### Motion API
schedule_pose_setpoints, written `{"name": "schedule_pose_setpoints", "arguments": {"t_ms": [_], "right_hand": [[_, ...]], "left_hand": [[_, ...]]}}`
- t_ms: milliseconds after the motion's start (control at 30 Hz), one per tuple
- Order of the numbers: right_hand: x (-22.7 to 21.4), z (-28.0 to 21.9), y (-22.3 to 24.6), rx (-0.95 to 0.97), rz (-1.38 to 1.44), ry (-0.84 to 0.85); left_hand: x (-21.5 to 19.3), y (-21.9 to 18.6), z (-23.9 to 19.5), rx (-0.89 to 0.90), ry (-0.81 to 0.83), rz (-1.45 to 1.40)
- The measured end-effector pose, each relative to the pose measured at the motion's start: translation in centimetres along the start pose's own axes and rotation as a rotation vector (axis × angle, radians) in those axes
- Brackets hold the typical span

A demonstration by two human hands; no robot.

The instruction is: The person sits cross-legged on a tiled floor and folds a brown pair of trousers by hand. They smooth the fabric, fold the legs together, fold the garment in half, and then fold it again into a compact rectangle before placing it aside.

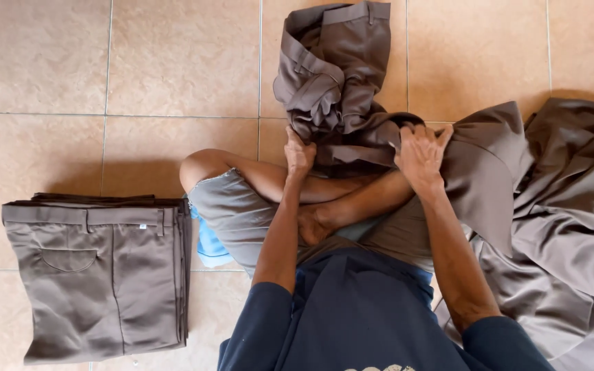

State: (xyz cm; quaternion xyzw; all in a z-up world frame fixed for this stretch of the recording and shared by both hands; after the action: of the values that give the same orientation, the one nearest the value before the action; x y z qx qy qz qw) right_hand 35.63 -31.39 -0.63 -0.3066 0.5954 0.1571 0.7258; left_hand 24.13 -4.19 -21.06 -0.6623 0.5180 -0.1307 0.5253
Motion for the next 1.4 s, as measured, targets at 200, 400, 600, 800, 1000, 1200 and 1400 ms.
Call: {"name": "schedule_pose_setpoints", "arguments": {"t_ms": [200, 400, 600, 800, 1000, 1200, 1400], "right_hand": [[-16.9, 3.7, 3.4, -0.294, 0.330, -0.407], [-15.6, 5.1, 14.2, -0.603, 0.614, -0.689], [5.1, 0.2, 18.9, -0.199, 0.651, 0.415], [-0.1, 1.9, 16.3, -0.653, 0.839, 0.852], [2.0, 15.2, 8.4, -0.186, 0.764, 0.109], [15.7, 15.7, 11.1, -0.104, 0.326, 0.564], [-3.0, 4.6, 19.8, -0.360, 0.829, 0.968]], "left_hand": [[-3.8, -0.9, -2.6, 0.085, -0.203, -0.319], [-7.9, -3.1, -5.2, 0.363, -0.360, -0.595], [-8.5, -4.1, -7.7, 0.121, -0.529, -0.514], [-7.4, -12.2, -13.4, 0.433, -0.519, 0.351], [0.5, -12.6, -11.2, 0.593, -0.015, 0.878], [-6.9, -13.2, -7.2, 0.665, -0.286, 1.050], [-21.4, -10.9, 0.6, 0.247, -0.783, 1.311]]}}
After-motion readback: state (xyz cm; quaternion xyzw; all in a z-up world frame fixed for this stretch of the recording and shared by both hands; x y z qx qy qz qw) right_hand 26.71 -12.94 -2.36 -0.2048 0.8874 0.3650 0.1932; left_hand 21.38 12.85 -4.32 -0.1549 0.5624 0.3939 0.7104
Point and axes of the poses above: each hand's wrist, its own z-axis towards the middle knuckle, its own x-axis out of the palm, y = z × x, the point moved 8 cm from there along z, towards the middle knuckle, and after that the axes turned 13 degrees about y, right-handed, at the moved point
